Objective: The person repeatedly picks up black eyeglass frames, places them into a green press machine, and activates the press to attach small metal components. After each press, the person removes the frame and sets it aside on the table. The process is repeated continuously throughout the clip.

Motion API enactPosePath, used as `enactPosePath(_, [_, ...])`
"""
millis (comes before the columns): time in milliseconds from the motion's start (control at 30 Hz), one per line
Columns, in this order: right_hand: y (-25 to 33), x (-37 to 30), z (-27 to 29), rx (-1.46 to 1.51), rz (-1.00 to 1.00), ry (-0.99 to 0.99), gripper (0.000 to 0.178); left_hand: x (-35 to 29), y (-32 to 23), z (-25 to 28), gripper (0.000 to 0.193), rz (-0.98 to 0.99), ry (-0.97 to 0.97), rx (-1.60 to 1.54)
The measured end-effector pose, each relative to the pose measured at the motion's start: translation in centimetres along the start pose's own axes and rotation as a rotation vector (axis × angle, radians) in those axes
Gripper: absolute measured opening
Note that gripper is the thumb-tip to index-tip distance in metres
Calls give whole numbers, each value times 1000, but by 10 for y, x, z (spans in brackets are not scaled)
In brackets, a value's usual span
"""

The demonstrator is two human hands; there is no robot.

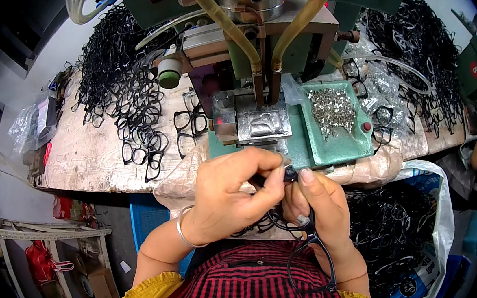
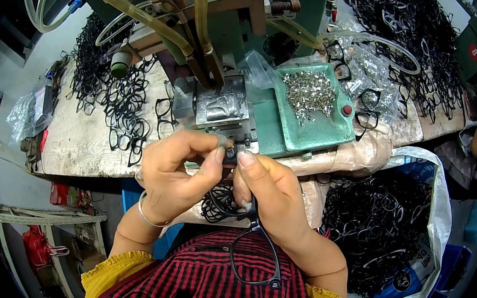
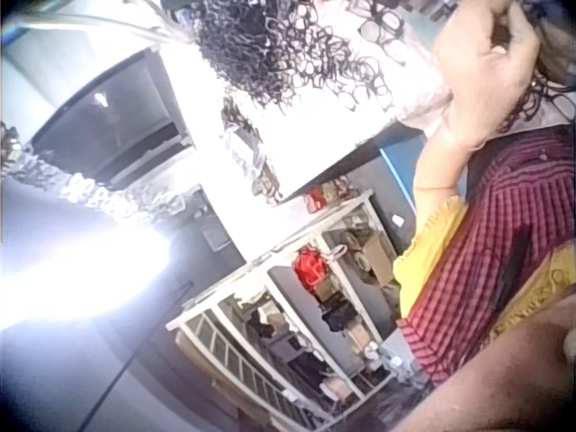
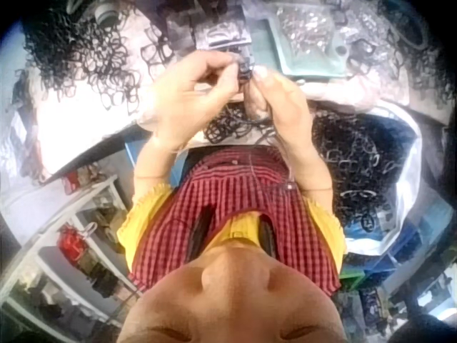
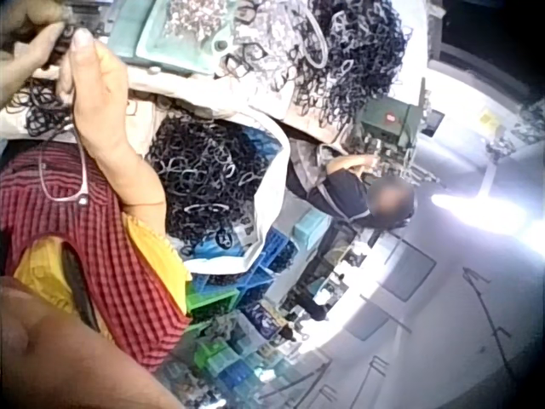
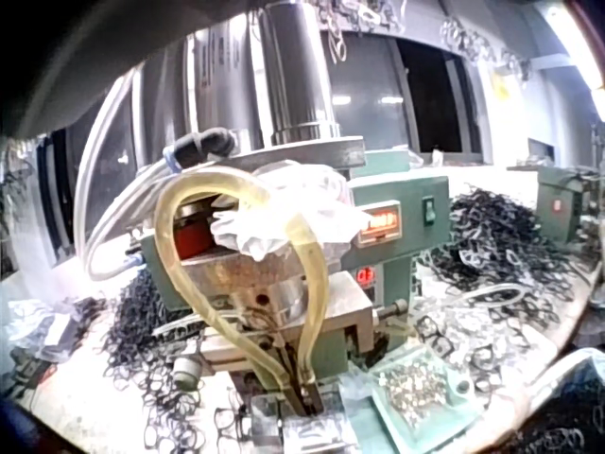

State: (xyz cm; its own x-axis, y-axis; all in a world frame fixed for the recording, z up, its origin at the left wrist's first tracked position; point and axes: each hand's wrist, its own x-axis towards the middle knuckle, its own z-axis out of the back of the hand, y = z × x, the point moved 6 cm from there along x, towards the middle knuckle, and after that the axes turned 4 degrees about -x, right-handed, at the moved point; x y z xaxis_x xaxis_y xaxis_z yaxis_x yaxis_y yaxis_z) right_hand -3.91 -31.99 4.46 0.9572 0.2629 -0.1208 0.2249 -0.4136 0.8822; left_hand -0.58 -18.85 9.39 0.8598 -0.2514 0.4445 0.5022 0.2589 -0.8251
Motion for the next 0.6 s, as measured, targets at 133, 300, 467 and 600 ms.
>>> enactPosePath(133, [0, 4, 3, -1, -20, 27, 43, -3, 4, 1, 10, 17, -41, -61])
enactPosePath(300, [8, 2, -1, -246, 127, -45, 42, 4, -13, 6, 13, -179, 64, 149])
enactPosePath(467, [3, -1, 3, -183, 122, -72, 42, 5, -13, 2, 13, -141, 87, 109])
enactPosePath(600, [-5, 0, 7, -64, 84, -15, 44, -2, 0, 0, 13, -66, 66, -5])
